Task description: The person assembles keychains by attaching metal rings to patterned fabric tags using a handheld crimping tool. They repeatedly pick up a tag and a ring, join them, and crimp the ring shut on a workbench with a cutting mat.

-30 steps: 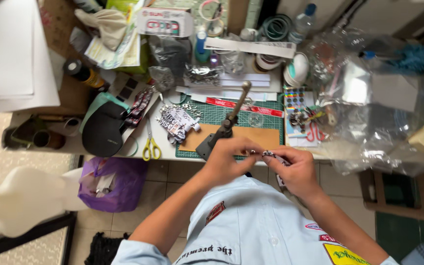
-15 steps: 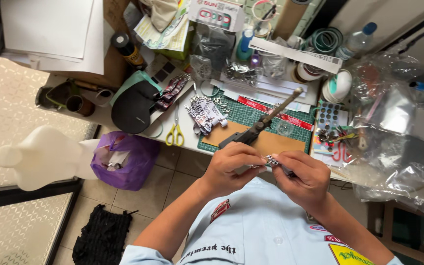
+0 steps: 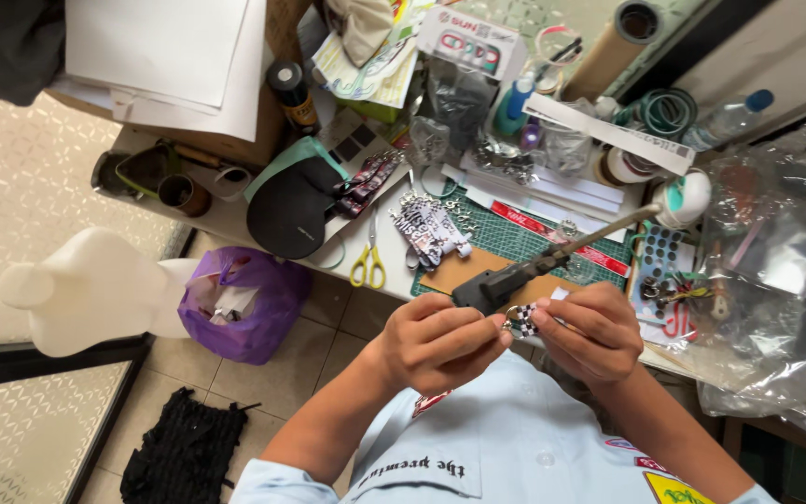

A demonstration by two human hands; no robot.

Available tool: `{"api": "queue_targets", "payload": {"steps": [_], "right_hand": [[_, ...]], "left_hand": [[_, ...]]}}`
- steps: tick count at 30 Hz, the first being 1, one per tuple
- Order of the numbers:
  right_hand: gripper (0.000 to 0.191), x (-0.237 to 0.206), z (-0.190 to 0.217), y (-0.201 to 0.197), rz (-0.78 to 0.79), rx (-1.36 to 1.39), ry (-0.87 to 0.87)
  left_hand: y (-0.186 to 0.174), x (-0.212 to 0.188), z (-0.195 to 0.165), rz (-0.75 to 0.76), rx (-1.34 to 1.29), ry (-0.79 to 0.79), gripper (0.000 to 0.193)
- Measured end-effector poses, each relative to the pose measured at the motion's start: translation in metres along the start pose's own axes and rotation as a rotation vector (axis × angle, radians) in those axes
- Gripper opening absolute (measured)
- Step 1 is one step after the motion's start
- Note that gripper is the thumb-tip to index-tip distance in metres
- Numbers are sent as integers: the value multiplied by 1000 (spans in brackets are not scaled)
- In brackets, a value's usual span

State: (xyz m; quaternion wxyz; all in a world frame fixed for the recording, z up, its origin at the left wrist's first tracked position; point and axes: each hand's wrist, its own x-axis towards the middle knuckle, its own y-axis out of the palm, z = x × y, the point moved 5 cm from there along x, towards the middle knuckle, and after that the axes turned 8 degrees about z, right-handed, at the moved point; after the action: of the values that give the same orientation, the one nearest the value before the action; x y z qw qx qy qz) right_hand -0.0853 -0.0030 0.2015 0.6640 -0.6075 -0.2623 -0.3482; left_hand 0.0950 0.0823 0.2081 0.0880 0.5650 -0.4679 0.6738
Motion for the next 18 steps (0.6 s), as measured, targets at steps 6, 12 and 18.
{"api": "queue_targets", "payload": {"steps": [6, 12, 18], "right_hand": [[20, 12, -24, 52, 185, -126, -11], [20, -44, -109, 162, 520, 434, 650], [21, -135, -165, 286, 679, 825, 1332]], "left_hand": [[-9, -56, 65, 81, -140, -141, 16], [33, -194, 165, -39, -964, -1014, 11], [58, -290, 239, -394, -1100, -1431, 19]]}}
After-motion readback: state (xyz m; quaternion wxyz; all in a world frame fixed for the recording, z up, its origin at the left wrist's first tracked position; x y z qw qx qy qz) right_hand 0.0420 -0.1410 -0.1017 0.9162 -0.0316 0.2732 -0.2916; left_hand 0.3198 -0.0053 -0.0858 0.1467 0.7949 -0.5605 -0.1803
